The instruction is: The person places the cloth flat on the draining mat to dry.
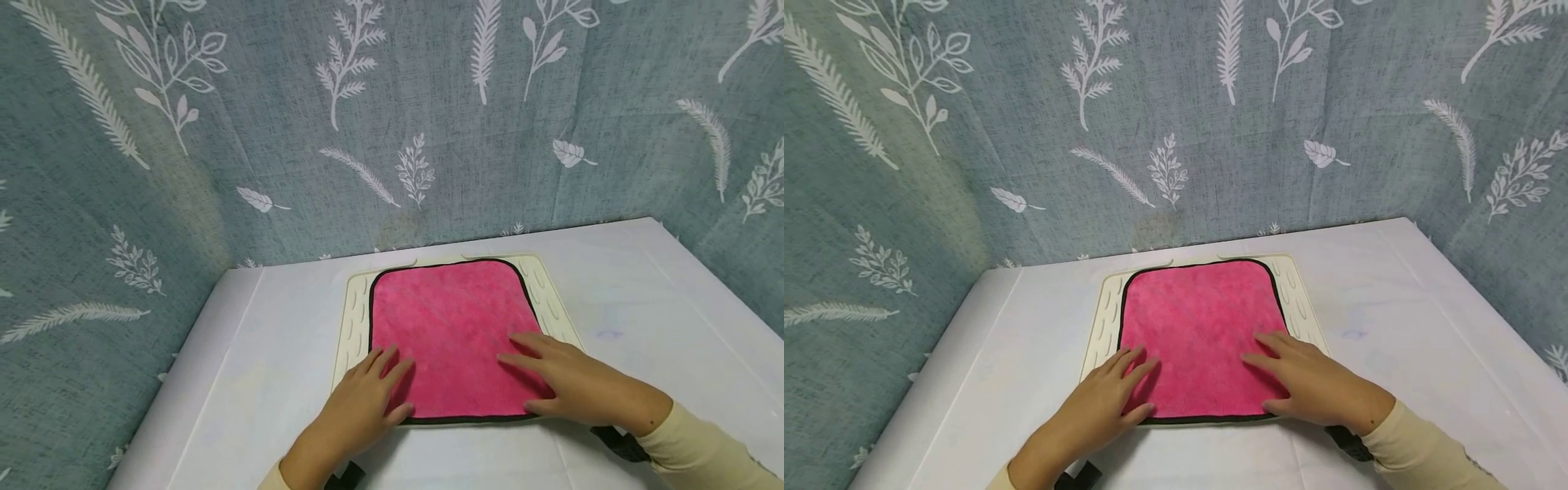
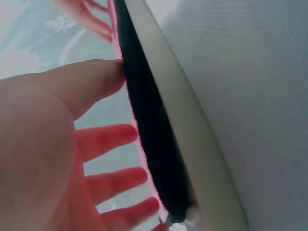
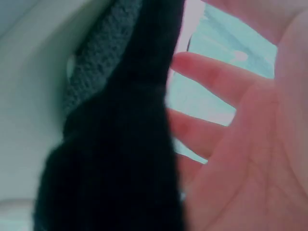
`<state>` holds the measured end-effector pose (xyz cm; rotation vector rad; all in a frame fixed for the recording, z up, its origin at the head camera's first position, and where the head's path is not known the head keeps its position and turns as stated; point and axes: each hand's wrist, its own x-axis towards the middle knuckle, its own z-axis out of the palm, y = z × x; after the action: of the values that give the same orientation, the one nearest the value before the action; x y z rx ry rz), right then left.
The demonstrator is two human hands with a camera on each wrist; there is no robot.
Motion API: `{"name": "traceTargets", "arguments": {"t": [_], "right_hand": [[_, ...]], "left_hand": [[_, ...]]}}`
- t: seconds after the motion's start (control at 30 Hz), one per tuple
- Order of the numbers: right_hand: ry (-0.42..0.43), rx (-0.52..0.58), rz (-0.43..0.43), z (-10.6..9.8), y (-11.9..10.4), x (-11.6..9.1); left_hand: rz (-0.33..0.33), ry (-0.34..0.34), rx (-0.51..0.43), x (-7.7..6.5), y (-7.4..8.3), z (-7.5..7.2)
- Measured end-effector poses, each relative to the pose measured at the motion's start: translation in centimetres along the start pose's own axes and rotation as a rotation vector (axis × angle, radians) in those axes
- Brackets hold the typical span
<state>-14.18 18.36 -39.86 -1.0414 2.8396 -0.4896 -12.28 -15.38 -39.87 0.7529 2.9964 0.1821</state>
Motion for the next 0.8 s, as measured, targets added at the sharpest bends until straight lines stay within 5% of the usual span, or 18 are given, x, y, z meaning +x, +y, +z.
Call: {"name": "traceTargets", "arguments": {"t": [0.33, 0.63, 0.8], "right_hand": [[-0.063, 0.020, 0.039, 0.35, 0.17, 0.04], [0.012, -0.039, 0.022, -0.44, 0.70, 0.17], [-0.004, -0.043, 0.012, -0.32, 0.87, 0.24]], "left_hand": [[-0.017, -0.042, 0.003, -0.12, -0.23, 0.24], [0.001, 0.049, 0.076, -0.16, -0.62, -0.22], [-0.030, 0.038, 0.067, 0.00, -0.89, -0.15]]}}
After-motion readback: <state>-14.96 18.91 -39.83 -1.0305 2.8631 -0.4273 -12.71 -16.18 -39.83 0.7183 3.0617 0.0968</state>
